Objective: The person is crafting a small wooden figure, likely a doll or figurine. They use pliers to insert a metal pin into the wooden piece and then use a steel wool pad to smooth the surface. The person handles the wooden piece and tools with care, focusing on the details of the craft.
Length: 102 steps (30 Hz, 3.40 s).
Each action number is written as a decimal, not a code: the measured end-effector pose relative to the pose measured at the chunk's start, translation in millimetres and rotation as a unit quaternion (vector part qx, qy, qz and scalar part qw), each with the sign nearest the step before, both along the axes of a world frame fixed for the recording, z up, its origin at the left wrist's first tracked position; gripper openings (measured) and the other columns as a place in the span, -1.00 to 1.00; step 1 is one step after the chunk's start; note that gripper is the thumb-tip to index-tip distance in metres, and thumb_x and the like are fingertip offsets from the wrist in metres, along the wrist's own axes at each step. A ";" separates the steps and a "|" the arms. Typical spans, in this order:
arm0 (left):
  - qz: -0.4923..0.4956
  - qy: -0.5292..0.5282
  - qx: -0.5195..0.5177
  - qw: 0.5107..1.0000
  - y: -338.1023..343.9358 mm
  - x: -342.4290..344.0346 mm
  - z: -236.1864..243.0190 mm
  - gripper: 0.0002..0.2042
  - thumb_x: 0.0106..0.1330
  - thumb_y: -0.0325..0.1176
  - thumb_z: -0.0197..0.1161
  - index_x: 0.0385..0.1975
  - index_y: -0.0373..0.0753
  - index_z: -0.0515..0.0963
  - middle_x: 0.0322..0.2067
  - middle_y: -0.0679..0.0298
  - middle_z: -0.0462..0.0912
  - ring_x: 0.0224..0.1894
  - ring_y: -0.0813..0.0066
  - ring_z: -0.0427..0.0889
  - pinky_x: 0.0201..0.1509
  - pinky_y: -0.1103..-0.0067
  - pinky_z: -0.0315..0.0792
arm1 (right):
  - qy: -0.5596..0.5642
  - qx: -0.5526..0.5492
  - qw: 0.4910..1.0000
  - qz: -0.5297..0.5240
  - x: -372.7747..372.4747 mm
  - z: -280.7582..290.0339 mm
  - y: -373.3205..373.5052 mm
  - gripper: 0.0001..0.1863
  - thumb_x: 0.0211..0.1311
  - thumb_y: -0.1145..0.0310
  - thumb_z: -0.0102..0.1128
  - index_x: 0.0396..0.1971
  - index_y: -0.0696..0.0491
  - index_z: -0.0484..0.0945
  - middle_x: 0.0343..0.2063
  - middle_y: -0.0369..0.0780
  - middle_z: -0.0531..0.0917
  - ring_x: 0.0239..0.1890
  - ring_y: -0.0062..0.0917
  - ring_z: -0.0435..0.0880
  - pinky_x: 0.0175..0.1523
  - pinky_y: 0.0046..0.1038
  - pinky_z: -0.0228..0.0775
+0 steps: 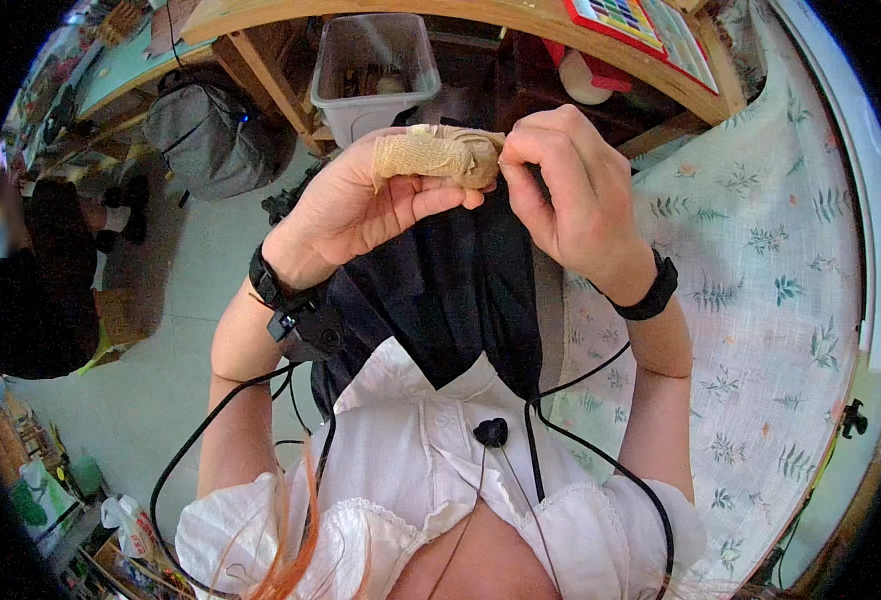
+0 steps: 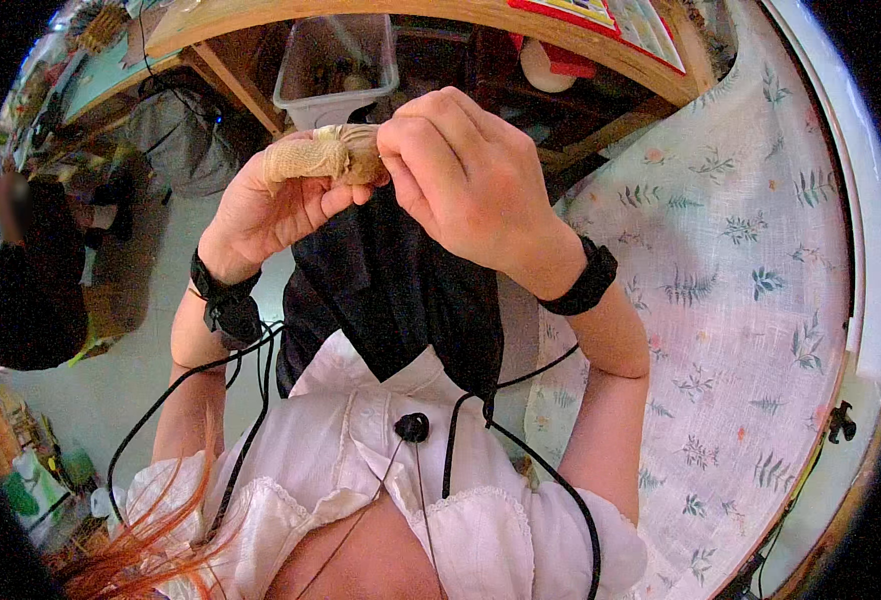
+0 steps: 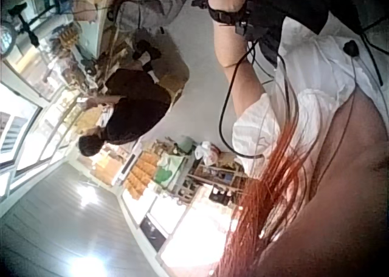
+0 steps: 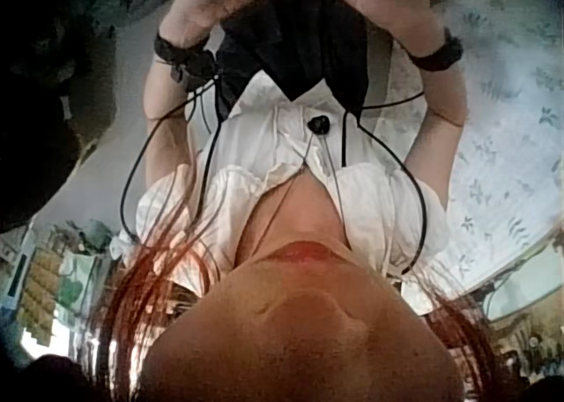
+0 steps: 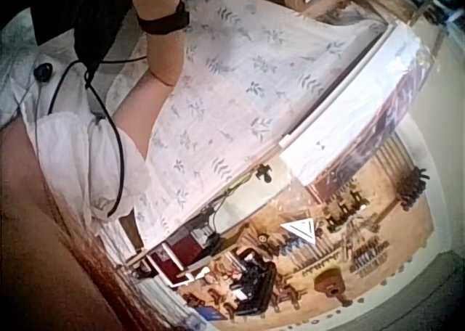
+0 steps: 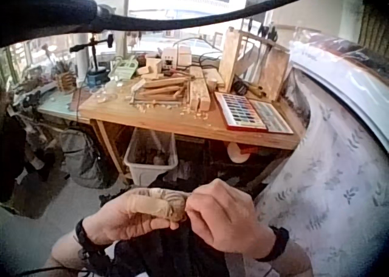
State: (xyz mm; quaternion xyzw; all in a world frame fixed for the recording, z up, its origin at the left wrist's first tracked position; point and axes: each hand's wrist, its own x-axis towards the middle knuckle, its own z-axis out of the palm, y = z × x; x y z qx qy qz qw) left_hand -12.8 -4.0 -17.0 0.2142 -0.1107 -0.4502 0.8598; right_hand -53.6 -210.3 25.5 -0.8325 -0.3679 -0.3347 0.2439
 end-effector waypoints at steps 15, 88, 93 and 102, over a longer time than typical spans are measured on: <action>0.093 -0.178 0.131 0.971 -4.2 -9.0 19.1 -0.56 0.24 -0.37 0.25 0.06 -0.48 0.38 -0.15 0.12 0.60 -0.19 0.41 0.65 -0.05 0.58 0.55 | -0.004 -0.043 0.999 0.011 -3.9 2.2 1.6 -0.68 -0.24 0.60 0.22 -0.35 0.15 0.44 -0.39 -0.16 0.50 -0.37 -0.29 0.56 -0.33 -0.35 0.49; 0.225 -0.326 0.897 0.197 426.8 454.6 -3.0 -0.49 0.12 -0.25 0.15 0.11 -0.31 0.42 0.00 -0.08 0.53 0.07 0.02 0.49 0.11 0.32 0.42 | 0.253 -0.292 0.923 -0.002 372.2 84.0 149.4 -0.62 -0.13 0.31 0.27 -0.35 0.31 0.54 -0.32 0.15 0.54 -0.15 -0.03 0.55 -0.03 -0.23 0.42; 0.300 -0.255 0.881 0.264 424.6 511.7 -29.6 -0.31 0.01 0.05 0.28 0.03 -0.38 0.40 -0.03 -0.15 0.53 0.04 -0.01 0.53 0.10 0.31 0.42 | 0.186 -0.188 0.964 0.023 356.9 103.2 117.3 -0.64 -0.13 0.31 0.26 -0.34 0.24 0.49 -0.31 0.05 0.55 -0.18 -0.13 0.55 -0.03 -0.27 0.40; 0.332 -0.136 0.904 0.233 423.1 521.5 -25.9 -0.14 -0.23 0.26 0.40 0.00 -0.35 0.51 0.00 0.04 0.57 0.02 0.18 0.58 0.08 0.42 0.43 | 0.217 -0.190 0.955 -0.073 407.4 120.2 67.8 -0.46 -0.13 0.23 0.40 -0.13 0.16 0.45 -0.40 -0.18 0.57 -0.37 -0.47 0.52 -0.28 -0.47 0.40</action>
